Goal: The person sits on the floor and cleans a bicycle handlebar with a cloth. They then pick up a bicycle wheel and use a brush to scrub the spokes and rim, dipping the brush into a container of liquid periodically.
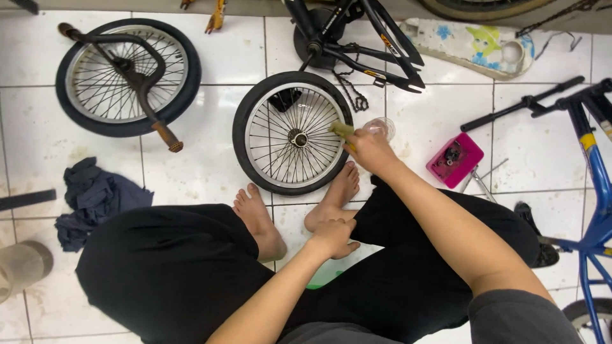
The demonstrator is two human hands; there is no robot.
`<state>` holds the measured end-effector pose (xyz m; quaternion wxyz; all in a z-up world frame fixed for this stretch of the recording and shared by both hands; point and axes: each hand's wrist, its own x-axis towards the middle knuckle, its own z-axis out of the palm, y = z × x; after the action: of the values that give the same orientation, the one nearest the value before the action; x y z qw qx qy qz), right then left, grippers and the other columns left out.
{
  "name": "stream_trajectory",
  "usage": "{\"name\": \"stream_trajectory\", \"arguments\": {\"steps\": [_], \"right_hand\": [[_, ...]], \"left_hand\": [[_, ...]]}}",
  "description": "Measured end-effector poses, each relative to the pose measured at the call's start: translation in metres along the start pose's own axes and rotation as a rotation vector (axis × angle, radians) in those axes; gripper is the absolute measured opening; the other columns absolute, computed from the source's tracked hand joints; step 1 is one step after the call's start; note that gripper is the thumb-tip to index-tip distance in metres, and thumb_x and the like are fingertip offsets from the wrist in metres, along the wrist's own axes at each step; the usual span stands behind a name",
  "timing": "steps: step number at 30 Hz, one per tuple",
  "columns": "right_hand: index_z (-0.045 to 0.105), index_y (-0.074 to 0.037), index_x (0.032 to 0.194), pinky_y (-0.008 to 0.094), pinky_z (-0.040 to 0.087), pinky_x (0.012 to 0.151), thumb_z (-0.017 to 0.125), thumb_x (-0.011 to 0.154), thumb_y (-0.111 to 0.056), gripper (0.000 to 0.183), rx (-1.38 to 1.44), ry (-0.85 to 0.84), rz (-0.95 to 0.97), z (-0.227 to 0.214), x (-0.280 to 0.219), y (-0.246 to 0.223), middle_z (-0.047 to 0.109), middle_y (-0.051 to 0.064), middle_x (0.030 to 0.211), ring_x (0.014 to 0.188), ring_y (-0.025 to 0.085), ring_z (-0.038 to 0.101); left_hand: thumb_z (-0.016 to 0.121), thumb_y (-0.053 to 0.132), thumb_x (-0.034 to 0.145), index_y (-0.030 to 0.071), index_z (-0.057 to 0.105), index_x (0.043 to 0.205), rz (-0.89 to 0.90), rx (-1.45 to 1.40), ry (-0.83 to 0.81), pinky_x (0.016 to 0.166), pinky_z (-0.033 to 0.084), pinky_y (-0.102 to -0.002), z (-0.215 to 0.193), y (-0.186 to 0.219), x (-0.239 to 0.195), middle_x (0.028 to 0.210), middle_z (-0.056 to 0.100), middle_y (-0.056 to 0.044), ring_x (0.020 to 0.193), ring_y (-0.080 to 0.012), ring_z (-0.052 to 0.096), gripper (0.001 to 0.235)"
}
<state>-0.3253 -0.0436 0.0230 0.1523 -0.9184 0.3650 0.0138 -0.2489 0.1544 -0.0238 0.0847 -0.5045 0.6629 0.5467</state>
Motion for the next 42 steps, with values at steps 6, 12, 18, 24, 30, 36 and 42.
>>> {"name": "stream_trajectory", "arguments": {"steps": [6, 12, 18, 24, 30, 36, 42], "right_hand": [[0.076, -0.003, 0.108, 0.047, 0.06, 0.071, 0.063, 0.102, -0.024, 0.025, 0.042, 0.007, 0.03, -0.008, 0.0, -0.003, 0.073, 0.02, 0.096, 0.081, 0.038, 0.075], [0.076, -0.002, 0.108, 0.046, 0.06, 0.073, 0.062, 0.101, -0.019, 0.023, 0.227, -0.08, 0.018, 0.039, -0.009, 0.01, 0.073, 0.023, 0.088, 0.08, 0.04, 0.075], [0.074, -0.006, 0.105, 0.044, 0.06, 0.072, 0.063, 0.103, -0.026, 0.022, 0.07, 0.036, -0.002, 0.072, -0.007, 0.052, 0.071, 0.017, 0.089, 0.079, 0.036, 0.075], [0.075, -0.001, 0.11, 0.045, 0.061, 0.074, 0.063, 0.101, -0.02, 0.025, 0.237, -0.075, -0.011, 0.03, -0.009, 0.016, 0.072, 0.023, 0.09, 0.082, 0.04, 0.075], [0.074, -0.003, 0.116, 0.04, 0.06, 0.073, 0.064, 0.104, -0.024, 0.026, 0.083, 0.042, 0.066, 0.055, -0.003, 0.057, 0.072, 0.018, 0.092, 0.082, 0.033, 0.075], [0.076, -0.007, 0.103, 0.047, 0.059, 0.072, 0.065, 0.1, -0.028, 0.024, 0.093, -0.009, -0.028, 0.037, -0.011, 0.026, 0.072, 0.016, 0.088, 0.076, 0.035, 0.074], [0.076, -0.01, 0.098, 0.047, 0.054, 0.083, 0.067, 0.099, -0.03, 0.022, -0.01, 0.136, -0.057, 0.037, 0.0, 0.032, 0.071, 0.013, 0.084, 0.077, 0.034, 0.073]], "left_hand": [[0.057, 0.042, 0.096, 0.004, 0.057, 0.142, -0.007, 0.001, 0.019, 0.091, 0.049, -0.055, 0.005, -0.005, 0.004, 0.125, 0.066, -0.024, 0.113, -0.0399, 0.064, 0.061], [0.055, 0.043, 0.097, 0.005, 0.059, 0.137, -0.004, -0.022, -0.011, 0.092, 0.048, -0.054, 0.008, -0.008, 0.004, 0.126, 0.066, -0.025, 0.115, -0.0414, 0.064, 0.055], [0.054, 0.042, 0.098, 0.003, 0.054, 0.145, -0.005, 0.001, -0.014, 0.094, 0.046, -0.055, 0.012, -0.01, 0.007, 0.13, 0.064, -0.027, 0.117, -0.0427, 0.063, 0.061], [0.056, 0.041, 0.098, 0.002, 0.056, 0.142, -0.013, -0.01, 0.0, 0.093, 0.046, -0.056, 0.013, -0.01, 0.009, 0.128, 0.064, -0.028, 0.116, -0.0442, 0.063, 0.059], [0.056, 0.04, 0.097, 0.004, 0.057, 0.142, -0.028, -0.003, 0.004, 0.093, 0.046, -0.055, 0.007, -0.005, 0.006, 0.128, 0.065, -0.026, 0.117, -0.0421, 0.063, 0.058], [0.056, 0.042, 0.098, 0.004, 0.056, 0.143, -0.018, 0.033, 0.013, 0.091, 0.047, -0.054, 0.016, -0.011, 0.012, 0.126, 0.065, -0.025, 0.114, -0.0419, 0.063, 0.059], [0.055, 0.042, 0.097, 0.007, 0.057, 0.143, -0.05, 0.041, 0.007, 0.094, 0.046, -0.055, 0.014, -0.007, 0.011, 0.129, 0.065, -0.024, 0.117, -0.0408, 0.063, 0.058]]}}
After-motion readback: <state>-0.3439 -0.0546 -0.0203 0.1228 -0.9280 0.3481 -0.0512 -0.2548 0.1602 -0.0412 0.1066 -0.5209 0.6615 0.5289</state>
